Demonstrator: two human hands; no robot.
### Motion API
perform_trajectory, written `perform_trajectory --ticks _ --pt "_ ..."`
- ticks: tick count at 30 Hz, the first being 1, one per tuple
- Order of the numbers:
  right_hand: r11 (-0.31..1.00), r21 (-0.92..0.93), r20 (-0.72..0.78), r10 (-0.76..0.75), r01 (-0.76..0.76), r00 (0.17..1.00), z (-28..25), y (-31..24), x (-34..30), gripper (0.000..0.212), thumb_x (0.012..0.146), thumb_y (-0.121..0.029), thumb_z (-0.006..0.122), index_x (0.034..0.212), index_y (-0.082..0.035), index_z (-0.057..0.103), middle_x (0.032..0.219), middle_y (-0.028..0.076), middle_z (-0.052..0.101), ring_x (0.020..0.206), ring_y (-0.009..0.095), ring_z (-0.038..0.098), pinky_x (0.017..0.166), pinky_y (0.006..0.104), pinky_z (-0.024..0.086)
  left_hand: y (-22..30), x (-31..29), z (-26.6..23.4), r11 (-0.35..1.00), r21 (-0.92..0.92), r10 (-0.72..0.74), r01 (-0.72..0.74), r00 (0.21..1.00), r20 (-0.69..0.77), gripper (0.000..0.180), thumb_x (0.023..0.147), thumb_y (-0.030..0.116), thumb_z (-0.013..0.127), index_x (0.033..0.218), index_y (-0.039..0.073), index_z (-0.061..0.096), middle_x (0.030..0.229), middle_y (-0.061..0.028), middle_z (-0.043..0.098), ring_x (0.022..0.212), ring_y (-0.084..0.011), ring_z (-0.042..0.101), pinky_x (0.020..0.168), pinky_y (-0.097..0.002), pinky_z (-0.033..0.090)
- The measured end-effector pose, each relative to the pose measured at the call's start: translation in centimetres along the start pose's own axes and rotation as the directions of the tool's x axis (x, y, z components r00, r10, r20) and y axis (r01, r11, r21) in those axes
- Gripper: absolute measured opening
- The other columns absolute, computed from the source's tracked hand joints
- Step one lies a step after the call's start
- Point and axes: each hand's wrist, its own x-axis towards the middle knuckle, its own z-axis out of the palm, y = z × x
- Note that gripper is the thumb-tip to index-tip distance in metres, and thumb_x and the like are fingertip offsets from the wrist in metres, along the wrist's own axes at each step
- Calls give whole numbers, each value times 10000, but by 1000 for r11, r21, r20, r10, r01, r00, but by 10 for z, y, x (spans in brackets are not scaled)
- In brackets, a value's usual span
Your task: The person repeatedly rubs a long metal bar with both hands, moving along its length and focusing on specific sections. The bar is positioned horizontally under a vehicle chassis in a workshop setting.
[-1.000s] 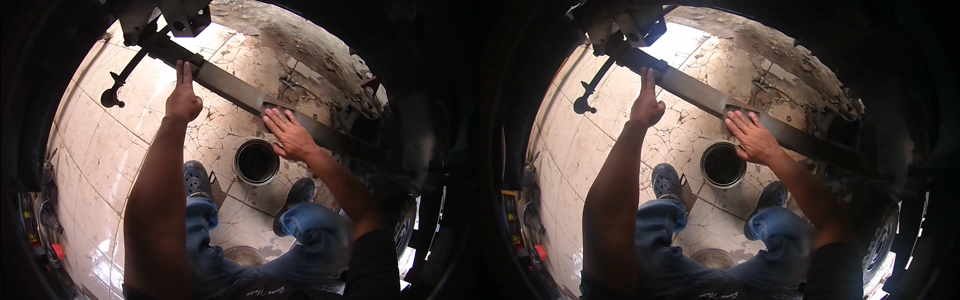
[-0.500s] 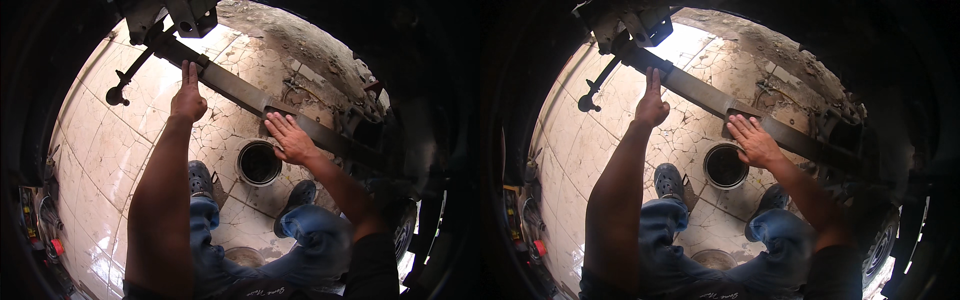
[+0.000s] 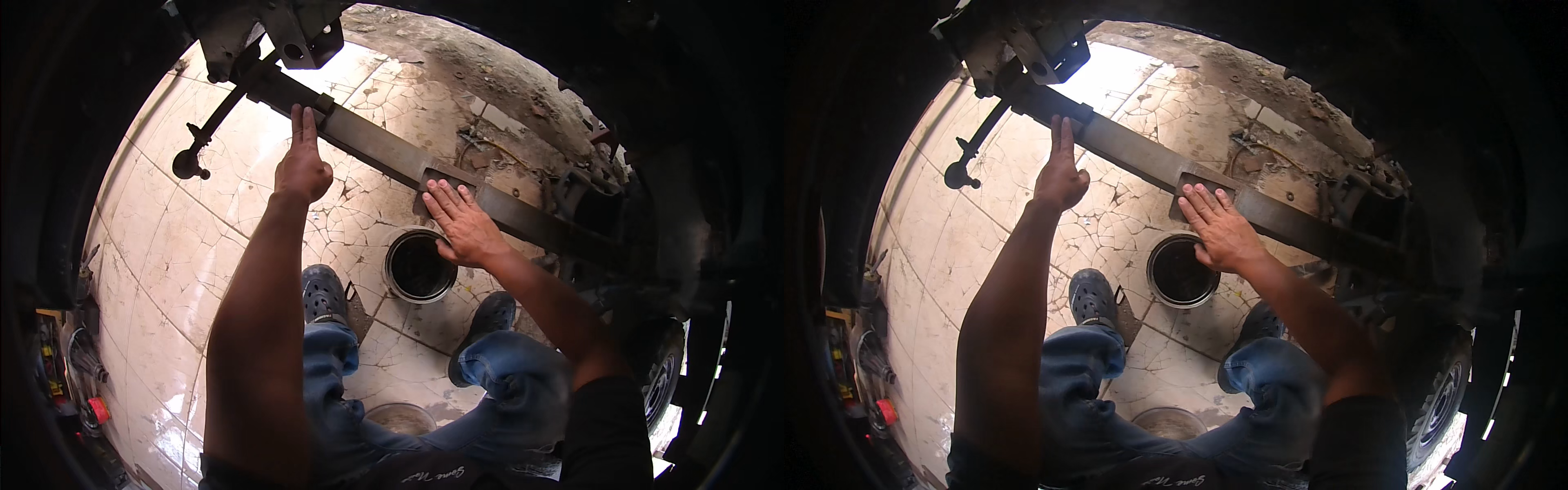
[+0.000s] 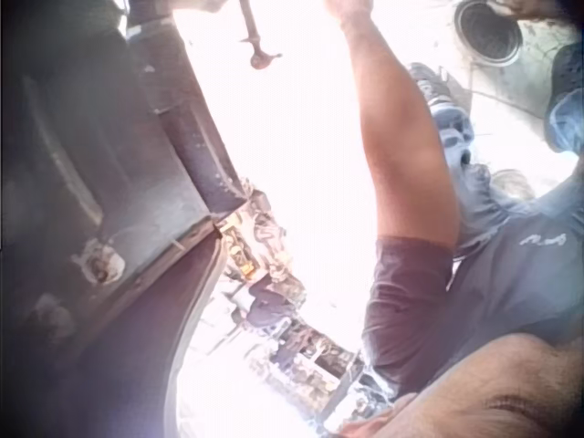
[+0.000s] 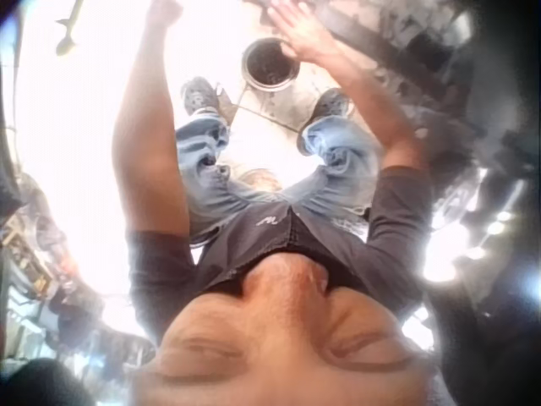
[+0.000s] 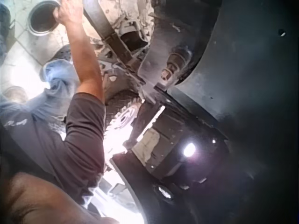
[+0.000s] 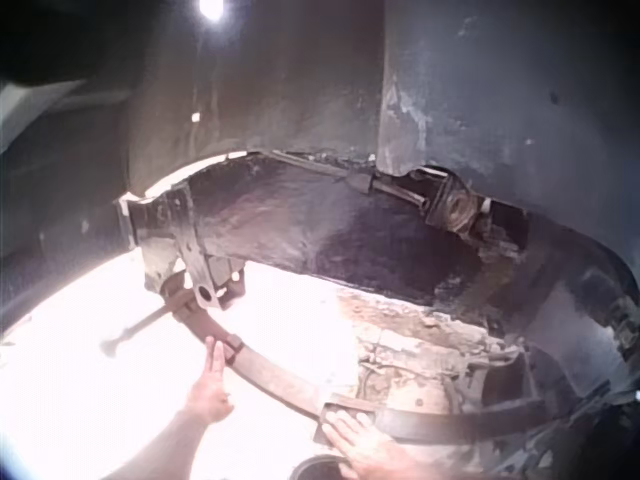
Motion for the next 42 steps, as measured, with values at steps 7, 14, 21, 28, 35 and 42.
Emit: perform_trajectory --ticks 7,14,21,28,35,42 --pt "999 -41 21 20 -19 1000 0 15 -40 920 795 -304 677 1553 -37 228 1637 145 183 1515 283 179 1232 446 144 -2 -6 -10 997 75 -16 12 999 52 1025 785 42 577 1586 146 -53 1666 -17 -109 1153 -324 623 884 -402 555" --pt "999 -7 1 47 -47 999 0 -2 5 923 804 -304 673 1557 -37 212 1637 155 171 1516 297 171 1233 456 142 7 -2 -1 1000 2 -17 17 1000 -5 996 788 31 541 1585 126 -48 1663 -9 -127 1230 -304 590 906 -371 556" --pt "1000 -8 -26 -25 25 999 6 25 -45 912 796 -297 691 1546 -32 245 1628 147 208 1509 285 199 1228 459 163 -1 -5 -6 1000 22 -9 8 1000 6 992 787 33 530 1592 164 -35 1668 -1 -89 1193 -309 609 901 -388 554" --pt "1000 -2 -27 0 0 1000 0 -3 6 883 804 -281 678 1540 -32 259 1626 153 206 1505 301 204 1231 438 167 4 1 1 1000 7 -5 5 1000 2 1024 823 82 607 1579 126 -81 1664 -47 -113 1278 -335 545 939 -383 536" --pt "999 -31 -3 -28 28 1000 -8 27 -44 862 790 -286 673 1525 -31 302 1605 142 274 1491 274 256 1232 424 187 -10 -4 1 1000 -13 21 -21 999 -24 1013 784 61 565 1590 155 -40 1664 4 -130 1224 -315 593 892 -375 556" --pt "998 -9 -14 -67 66 998 -4 13 -20 844 816 -311 641 1533 -35 292 1625 150 223 1502 289 223 1234 433 166 -2 -2 -5 1000 -4 -23 23 999 31 1021 808 88 594 1582 129 -71 1665 -16 -121 1279 -332 544 921 -394 544"
